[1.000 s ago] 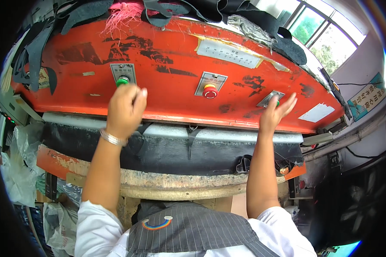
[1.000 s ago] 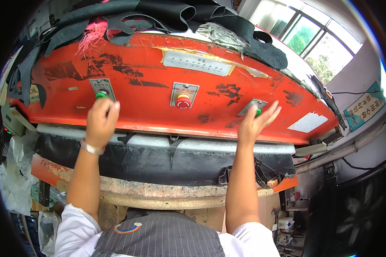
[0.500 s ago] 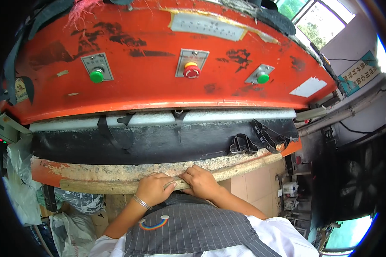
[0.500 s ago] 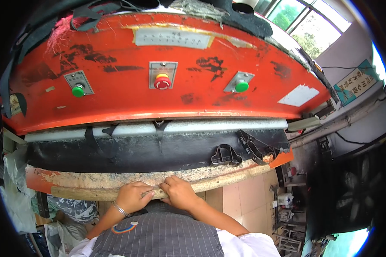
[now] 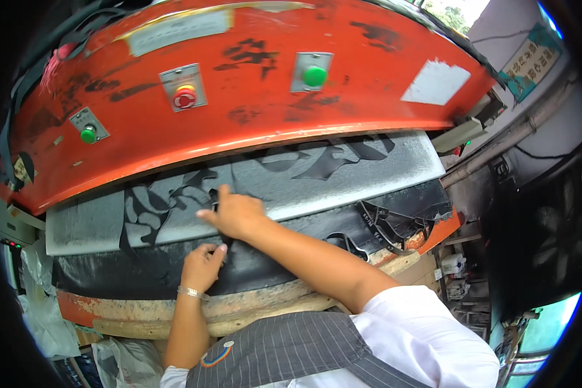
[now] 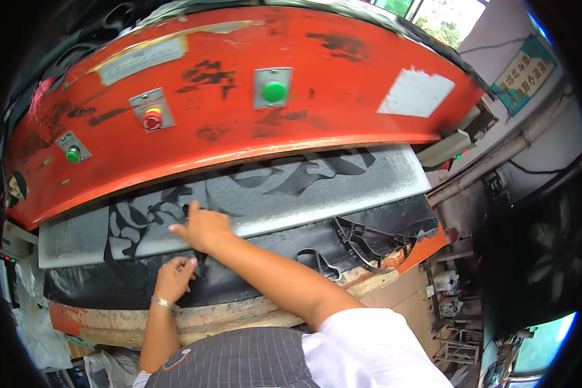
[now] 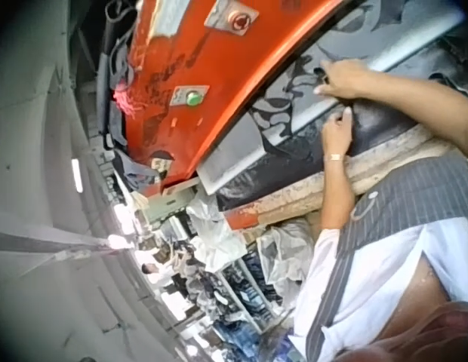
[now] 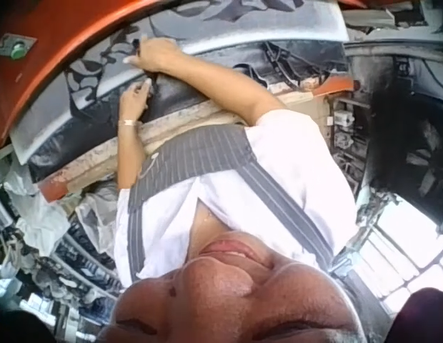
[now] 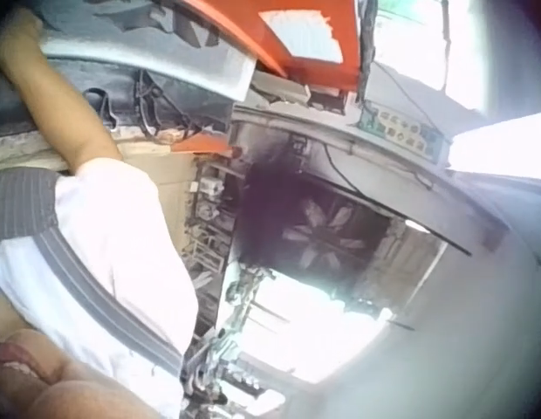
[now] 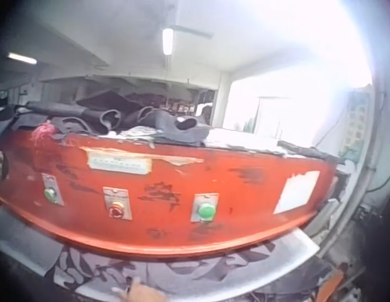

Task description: Cutting shoe components from leather sheets using a hydraulic press and metal dies.

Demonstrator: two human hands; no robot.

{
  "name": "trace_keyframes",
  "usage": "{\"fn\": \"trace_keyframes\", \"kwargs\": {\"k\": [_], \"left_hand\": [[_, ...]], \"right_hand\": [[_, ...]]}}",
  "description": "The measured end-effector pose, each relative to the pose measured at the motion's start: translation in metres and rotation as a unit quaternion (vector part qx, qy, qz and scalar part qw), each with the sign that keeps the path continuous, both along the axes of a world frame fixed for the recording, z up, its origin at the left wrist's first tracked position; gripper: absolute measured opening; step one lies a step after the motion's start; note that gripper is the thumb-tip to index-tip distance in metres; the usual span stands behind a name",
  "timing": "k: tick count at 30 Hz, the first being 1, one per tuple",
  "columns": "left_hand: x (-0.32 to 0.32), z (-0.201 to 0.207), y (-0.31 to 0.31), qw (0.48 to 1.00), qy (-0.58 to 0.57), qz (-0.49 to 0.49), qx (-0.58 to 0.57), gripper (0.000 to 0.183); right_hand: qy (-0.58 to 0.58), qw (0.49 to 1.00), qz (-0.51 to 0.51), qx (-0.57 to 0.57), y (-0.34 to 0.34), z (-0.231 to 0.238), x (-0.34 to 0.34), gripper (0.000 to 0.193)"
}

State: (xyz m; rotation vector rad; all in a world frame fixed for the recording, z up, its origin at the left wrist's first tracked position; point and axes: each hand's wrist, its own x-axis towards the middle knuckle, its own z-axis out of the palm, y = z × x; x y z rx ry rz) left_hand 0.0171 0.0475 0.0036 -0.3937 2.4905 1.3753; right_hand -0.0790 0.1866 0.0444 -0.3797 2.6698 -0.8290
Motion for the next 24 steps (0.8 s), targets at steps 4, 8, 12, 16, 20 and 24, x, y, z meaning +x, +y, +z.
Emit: {"fn": "trace_keyframes", "kwargs": {"k": [4, 8, 12, 16, 20, 24], "left_hand": [[-0.014, -0.029, 0.004, 0.997, 0.034, 0.000, -0.070, 0.030], [0.009, -0.031, -0.005, 0.994, -0.056, 0.076, 0.061, 0.022], [0.021, -0.026, -0.022, 0.974, 0.143, 0.137, -0.107, 0.033], [-0.026, -0.015, 0.043, 0.968, 0.242, 0.035, -0.053, 0.036], [-0.083, -0.027, 0.111, 0.928, 0.345, -0.109, -0.089, 0.042], [-0.119, -0.048, 0.146, 0.894, 0.404, -0.162, -0.108, 0.046]], "right_hand": [[-0.025, 0.998, -0.002, -0.064, -0.007, -0.034, -0.018, 0.065], [-0.014, 0.975, 0.131, -0.178, 0.100, -0.035, -0.030, 0.057], [0.163, 0.970, 0.156, -0.089, 0.215, -0.021, -0.053, 0.043], [0.168, 0.978, 0.118, -0.048, 0.257, -0.026, -0.074, 0.042], [0.191, 0.972, 0.115, -0.067, 0.239, -0.064, -0.075, 0.050], [0.206, 0.973, 0.047, -0.096, 0.242, -0.079, -0.061, 0.052]]}}
